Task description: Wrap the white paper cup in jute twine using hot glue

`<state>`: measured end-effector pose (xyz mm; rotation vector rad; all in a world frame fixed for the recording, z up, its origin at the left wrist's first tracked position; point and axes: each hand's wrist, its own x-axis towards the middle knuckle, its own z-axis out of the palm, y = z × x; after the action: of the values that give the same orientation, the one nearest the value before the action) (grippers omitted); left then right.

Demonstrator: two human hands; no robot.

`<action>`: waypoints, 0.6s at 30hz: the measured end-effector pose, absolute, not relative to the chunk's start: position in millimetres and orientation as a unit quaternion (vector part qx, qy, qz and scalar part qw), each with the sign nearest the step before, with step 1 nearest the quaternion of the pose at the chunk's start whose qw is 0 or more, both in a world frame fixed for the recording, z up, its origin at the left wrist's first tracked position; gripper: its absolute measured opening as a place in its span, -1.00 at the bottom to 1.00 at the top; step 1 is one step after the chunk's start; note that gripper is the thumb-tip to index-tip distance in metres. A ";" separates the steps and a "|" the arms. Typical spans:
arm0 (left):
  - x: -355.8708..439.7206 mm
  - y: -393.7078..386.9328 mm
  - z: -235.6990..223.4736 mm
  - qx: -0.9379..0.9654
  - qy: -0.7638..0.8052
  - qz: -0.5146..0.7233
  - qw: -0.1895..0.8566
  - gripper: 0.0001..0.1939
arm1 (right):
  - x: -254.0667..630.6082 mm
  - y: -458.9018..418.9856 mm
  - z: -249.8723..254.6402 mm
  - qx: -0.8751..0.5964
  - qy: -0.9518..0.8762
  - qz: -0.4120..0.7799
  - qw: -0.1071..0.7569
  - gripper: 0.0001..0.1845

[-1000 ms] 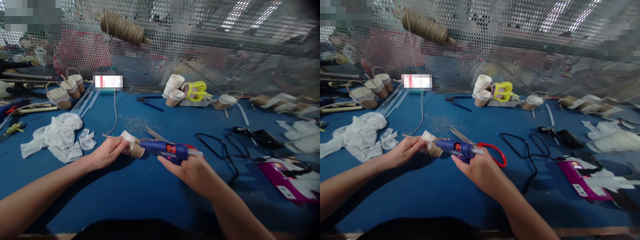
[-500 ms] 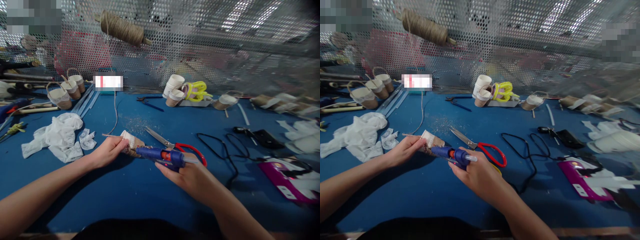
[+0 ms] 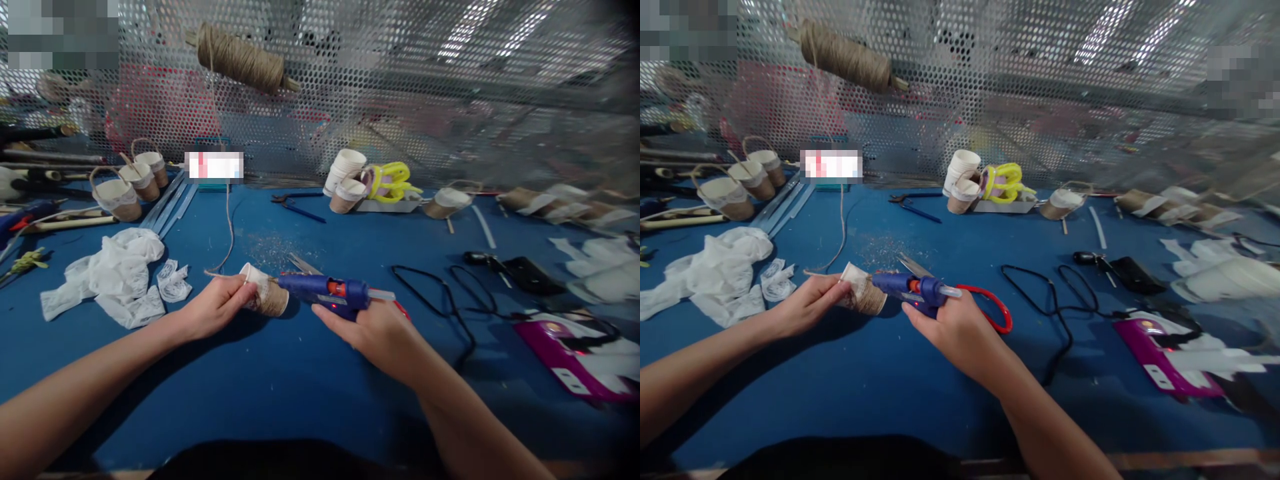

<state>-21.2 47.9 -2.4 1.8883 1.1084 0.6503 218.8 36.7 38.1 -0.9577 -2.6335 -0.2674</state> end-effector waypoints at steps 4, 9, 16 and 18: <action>-21.1 47.9 -2.6 0.759 0.441 0.256 0.405 -0.62 | 208.5 41.3 40.5 -0.419 -0.891 0.031 0.174 -0.76; -20.5 47.7 -2.3 0.760 0.444 0.252 0.402 -0.60 | 202.7 40.9 42.2 -0.517 -0.815 0.186 0.185 -0.76; -20.7 48.3 -1.3 0.758 0.442 0.255 0.405 -0.61 | 209.3 35.8 43.4 -0.464 -0.862 0.072 0.191 -0.81; -20.3 48.9 -1.5 0.754 0.447 0.254 0.408 -0.60 | 212.8 33.6 43.2 -0.408 -0.895 0.009 0.181 -0.72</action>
<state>-20.3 48.9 -1.5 1.9008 1.1260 0.6405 212.8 33.6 43.2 -1.1535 -2.5264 0.0241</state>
